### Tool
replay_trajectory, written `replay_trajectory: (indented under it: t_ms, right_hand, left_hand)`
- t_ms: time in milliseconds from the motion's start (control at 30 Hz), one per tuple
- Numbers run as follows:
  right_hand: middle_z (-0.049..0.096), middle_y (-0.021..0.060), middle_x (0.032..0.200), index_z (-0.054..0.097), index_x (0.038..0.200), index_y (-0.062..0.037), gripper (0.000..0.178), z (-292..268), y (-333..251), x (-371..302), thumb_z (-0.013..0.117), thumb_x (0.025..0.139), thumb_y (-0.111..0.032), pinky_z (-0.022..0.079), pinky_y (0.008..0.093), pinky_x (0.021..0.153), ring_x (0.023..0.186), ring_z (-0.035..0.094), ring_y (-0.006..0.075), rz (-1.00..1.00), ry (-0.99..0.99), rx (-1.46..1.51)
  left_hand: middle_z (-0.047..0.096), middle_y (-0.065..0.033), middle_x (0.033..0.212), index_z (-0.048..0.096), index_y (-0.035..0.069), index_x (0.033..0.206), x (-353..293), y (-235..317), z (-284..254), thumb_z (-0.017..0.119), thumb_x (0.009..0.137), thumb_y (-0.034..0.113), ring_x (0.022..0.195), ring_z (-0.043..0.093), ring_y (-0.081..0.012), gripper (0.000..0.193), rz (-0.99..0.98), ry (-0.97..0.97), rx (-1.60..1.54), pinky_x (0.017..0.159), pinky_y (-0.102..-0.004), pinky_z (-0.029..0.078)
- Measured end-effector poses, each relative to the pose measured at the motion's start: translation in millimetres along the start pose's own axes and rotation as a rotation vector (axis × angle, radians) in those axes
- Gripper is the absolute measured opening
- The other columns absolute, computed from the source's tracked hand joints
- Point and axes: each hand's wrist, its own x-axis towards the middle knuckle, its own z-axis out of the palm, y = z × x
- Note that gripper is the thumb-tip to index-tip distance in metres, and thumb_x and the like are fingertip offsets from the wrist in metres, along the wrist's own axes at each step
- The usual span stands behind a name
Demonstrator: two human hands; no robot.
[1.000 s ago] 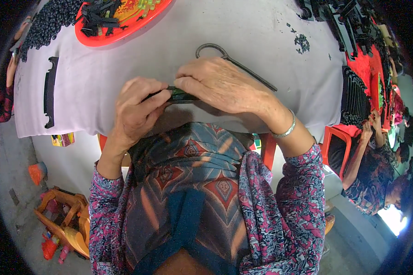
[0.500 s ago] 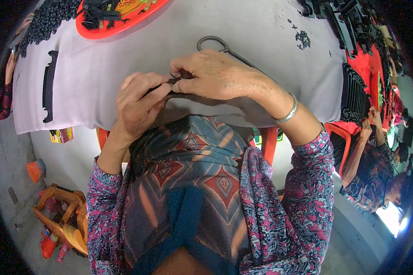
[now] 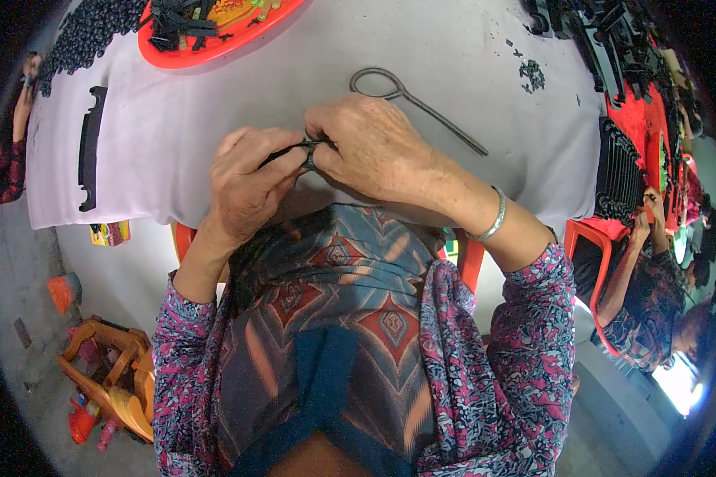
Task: The person assembles various plastic and rubber components into a plastic housing by hand, using a small lever tool for leverage to fit the parts together.
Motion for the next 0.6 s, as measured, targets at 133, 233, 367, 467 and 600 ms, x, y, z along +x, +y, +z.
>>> replay_trajectory:
  t_ms: [133, 233, 367, 467, 600]
  right_hand:
    - [0.064, 0.0209, 0.080, 0.070, 0.083, -0.0013, 0.015, -0.9, -1.6, 6.4, 0.060, 0.077, -0.011, 0.051, 0.0505, 0.068, 0.079, 0.064, 0.0417, -0.042, -0.001, -0.128]
    - [0.065, 0.0204, 0.082, 0.073, 0.082, -0.0029, 0.014, -2.1, -7.2, 8.7, 0.062, 0.077, -0.011, 0.052, 0.0493, 0.067, 0.079, 0.065, 0.0408, -0.013, -0.017, -0.206]
    - [0.067, 0.0196, 0.083, 0.072, 0.083, -0.0026, 0.014, -3.8, -7.1, 13.4, 0.063, 0.078, -0.012, 0.052, 0.0495, 0.068, 0.080, 0.065, 0.0395, -0.093, 0.018, -0.213]
    - [0.067, 0.0186, 0.082, 0.072, 0.083, -0.0025, 0.014, -7.7, 1.3, 19.4, 0.063, 0.077, -0.012, 0.051, 0.0495, 0.070, 0.079, 0.065, 0.0396, -0.099, -0.017, -0.229]
    - [0.068, 0.0179, 0.083, 0.071, 0.087, -0.0007, 0.018, -14.3, 13.2, 17.7, 0.066, 0.079, -0.016, 0.052, 0.0461, 0.071, 0.078, 0.066, 0.0376, -0.089, -0.091, -0.062]
  left_hand:
    - [0.068, -0.0019, 0.102, 0.069, 0.010, 0.092, 3.5, 1.7, -2.0, 0.070, 0.073, 0.007, 0.093, 0.066, -0.0199, 0.020, -0.007, 0.005, -0.014, 0.084, -0.0363, 0.047]
    - [0.068, -0.0026, 0.101, 0.069, 0.009, 0.092, 5.8, -0.2, -1.9, 0.071, 0.072, 0.007, 0.091, 0.066, -0.0207, 0.020, -0.014, -0.007, -0.013, 0.082, -0.0363, 0.047]
    - [0.070, -0.0054, 0.098, 0.071, 0.006, 0.093, 11.5, 4.1, -8.3, 0.076, 0.073, 0.005, 0.087, 0.066, -0.0244, 0.020, -0.026, -0.039, -0.027, 0.080, -0.0377, 0.048]
    - [0.070, -0.0057, 0.097, 0.071, 0.006, 0.092, 14.1, 5.5, -8.2, 0.077, 0.073, 0.007, 0.087, 0.066, -0.0242, 0.020, -0.054, -0.070, -0.001, 0.081, -0.0381, 0.049]
    - [0.067, -0.0033, 0.099, 0.069, 0.007, 0.092, 9.6, 3.3, -2.9, 0.077, 0.070, 0.008, 0.089, 0.064, -0.0224, 0.024, -0.022, -0.028, 0.053, 0.084, -0.0393, 0.048]
